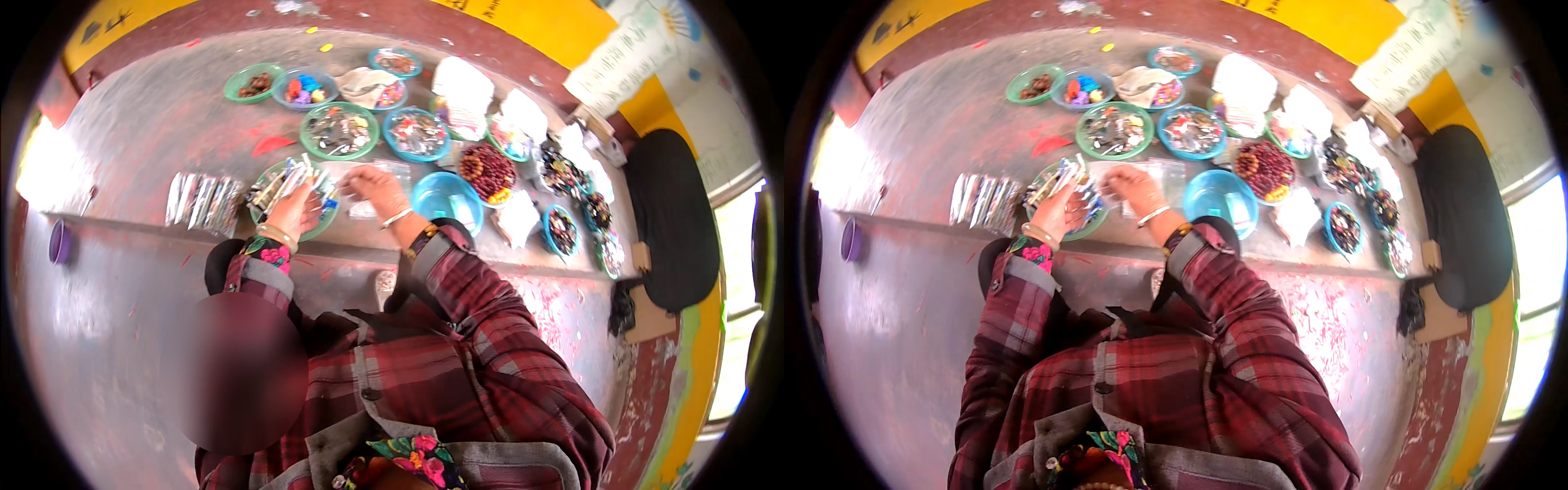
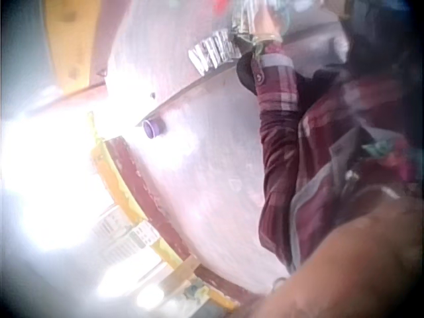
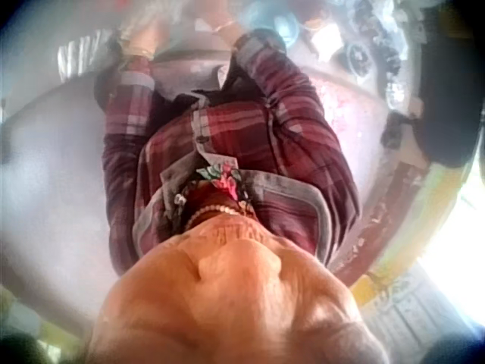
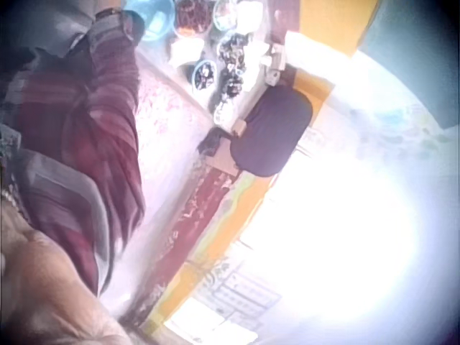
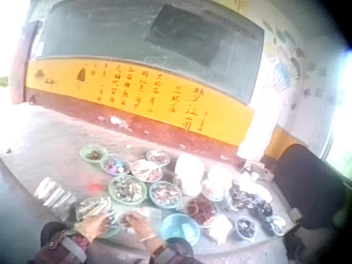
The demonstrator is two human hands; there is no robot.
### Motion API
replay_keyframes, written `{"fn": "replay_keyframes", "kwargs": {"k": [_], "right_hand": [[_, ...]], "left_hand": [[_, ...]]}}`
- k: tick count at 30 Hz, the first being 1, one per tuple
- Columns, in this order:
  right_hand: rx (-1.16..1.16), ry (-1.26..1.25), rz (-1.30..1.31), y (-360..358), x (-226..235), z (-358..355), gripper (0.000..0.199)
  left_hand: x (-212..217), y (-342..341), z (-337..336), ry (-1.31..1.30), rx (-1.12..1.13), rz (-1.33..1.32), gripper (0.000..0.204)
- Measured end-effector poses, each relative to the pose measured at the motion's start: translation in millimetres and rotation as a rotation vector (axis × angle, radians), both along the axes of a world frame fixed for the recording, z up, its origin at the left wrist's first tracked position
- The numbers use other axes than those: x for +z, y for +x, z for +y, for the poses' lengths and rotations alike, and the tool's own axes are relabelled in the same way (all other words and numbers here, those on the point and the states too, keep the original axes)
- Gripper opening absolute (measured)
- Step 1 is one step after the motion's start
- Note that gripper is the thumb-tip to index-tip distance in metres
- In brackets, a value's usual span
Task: The person sits on the floor and packs small, individually wrapped items into clear plastic bags. They pick up items from a blue bowl and place them into bags held in their left hand, then set the filled bags aside.
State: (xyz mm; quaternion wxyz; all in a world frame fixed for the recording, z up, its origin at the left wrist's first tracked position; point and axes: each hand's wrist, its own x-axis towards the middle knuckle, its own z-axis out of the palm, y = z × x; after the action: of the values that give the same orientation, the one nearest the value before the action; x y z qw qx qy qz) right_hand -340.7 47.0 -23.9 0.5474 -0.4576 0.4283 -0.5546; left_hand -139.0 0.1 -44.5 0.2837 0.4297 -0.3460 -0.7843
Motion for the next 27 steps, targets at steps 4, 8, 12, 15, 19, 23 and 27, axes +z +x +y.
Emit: {"fn": "replay_keyframes", "kwargs": {"k": [4, 8, 12, 15, 19, 23, 27], "right_hand": [[0.051, 0.02, -0.129, 24.4, 9.3, 41.4, 0.02], [0.042, 0.168, -0.136, 17.5, -23.5, 54.6, 0.015], [0.103, 0.294, 0.016, 22.3, -50.7, 58.4, 0.019], [0.2, 0.456, 0.214, 28.8, -40.3, 59.4, 0.025], [-0.057, 0.144, 1.201, 6.5, -86.8, 41.3, 0.054], [-0.199, -0.308, 0.597, 2.8, -39.6, 53.6, 0.063], [0.432, 0.026, 0.518, 6.3, -25.0, 67.3, 0.052]], "left_hand": [[18.5, -22.3, 27.9, 0.119, -0.05, 0.264, 0.053], [15.8, -17.7, 37.1, -0.084, 0.028, 0.59, 0.056], [5.0, -0.7, 29.2, -0.341, 0.3, 0.336, 0.025], [11.3, 13.8, 28.1, -0.459, 0.319, 0.175, 0.017], [21.9, 11.5, 40.7, -0.603, 0.067, 0.038, 0.017], [28.1, 29.1, 60.1, -0.88, -0.416, -0.218, 0.02], [23.9, 32.9, 77.7, -0.931, -0.655, -0.253, 0.02]]}}
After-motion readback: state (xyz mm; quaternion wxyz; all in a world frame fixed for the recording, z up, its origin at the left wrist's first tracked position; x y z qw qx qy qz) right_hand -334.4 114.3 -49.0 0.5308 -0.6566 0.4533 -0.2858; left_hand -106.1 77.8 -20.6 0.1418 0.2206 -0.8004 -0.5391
